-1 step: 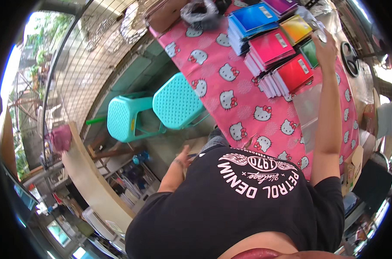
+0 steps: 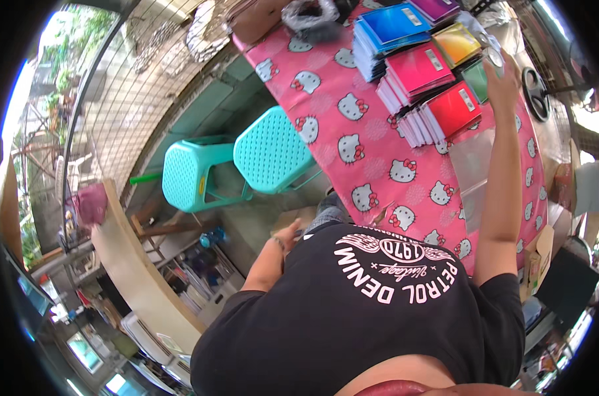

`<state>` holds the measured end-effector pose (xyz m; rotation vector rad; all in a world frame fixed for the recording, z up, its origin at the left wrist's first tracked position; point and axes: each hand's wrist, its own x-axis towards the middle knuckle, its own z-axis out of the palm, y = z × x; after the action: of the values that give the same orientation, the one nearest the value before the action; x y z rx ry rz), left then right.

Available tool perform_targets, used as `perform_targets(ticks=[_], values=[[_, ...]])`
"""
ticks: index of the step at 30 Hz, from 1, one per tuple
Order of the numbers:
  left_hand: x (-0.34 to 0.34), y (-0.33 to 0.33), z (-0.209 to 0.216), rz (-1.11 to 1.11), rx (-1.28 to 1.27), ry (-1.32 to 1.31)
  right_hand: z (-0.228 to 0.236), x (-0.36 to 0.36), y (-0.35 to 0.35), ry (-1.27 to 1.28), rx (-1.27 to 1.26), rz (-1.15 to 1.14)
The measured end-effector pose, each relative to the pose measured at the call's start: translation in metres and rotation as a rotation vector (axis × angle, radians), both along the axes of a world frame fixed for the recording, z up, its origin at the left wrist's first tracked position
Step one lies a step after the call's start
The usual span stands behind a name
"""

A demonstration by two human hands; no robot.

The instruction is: The person places small notebooks into plastic bags and seals them using adhesive tape, then puts the packed notebooks into a cardboard box.

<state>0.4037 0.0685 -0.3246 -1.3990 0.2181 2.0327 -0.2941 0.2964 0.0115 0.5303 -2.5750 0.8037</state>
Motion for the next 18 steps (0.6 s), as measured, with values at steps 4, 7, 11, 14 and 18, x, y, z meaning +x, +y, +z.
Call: perform_targets(ticks=[4,7,11,14,18], values=[[-0.068,0.019,0.014,-0.182,-0.571,-0.101,0.006,0.104,0.034,0.374,0.06,0.145],[0.013,0.024,0.025,-0.023,-0.986,-0.223,-0.03,0.202,0.022,0.3,0.061,0.409],[0.195,0.094,-0.007,-0.59,-1.15,-0.285,-0.087,0.32,0.008,-0.113,0.251,0.823],[0.252,0.166,-0.016,-0.398,-0.901,-0.534,-0.149,0.362,0.012,-0.271,0.388,0.87],[0.197,0.205,0.0,0.027,-0.752,-0.541,-0.205,0.371,0.023,-0.269,0.64,0.807]])
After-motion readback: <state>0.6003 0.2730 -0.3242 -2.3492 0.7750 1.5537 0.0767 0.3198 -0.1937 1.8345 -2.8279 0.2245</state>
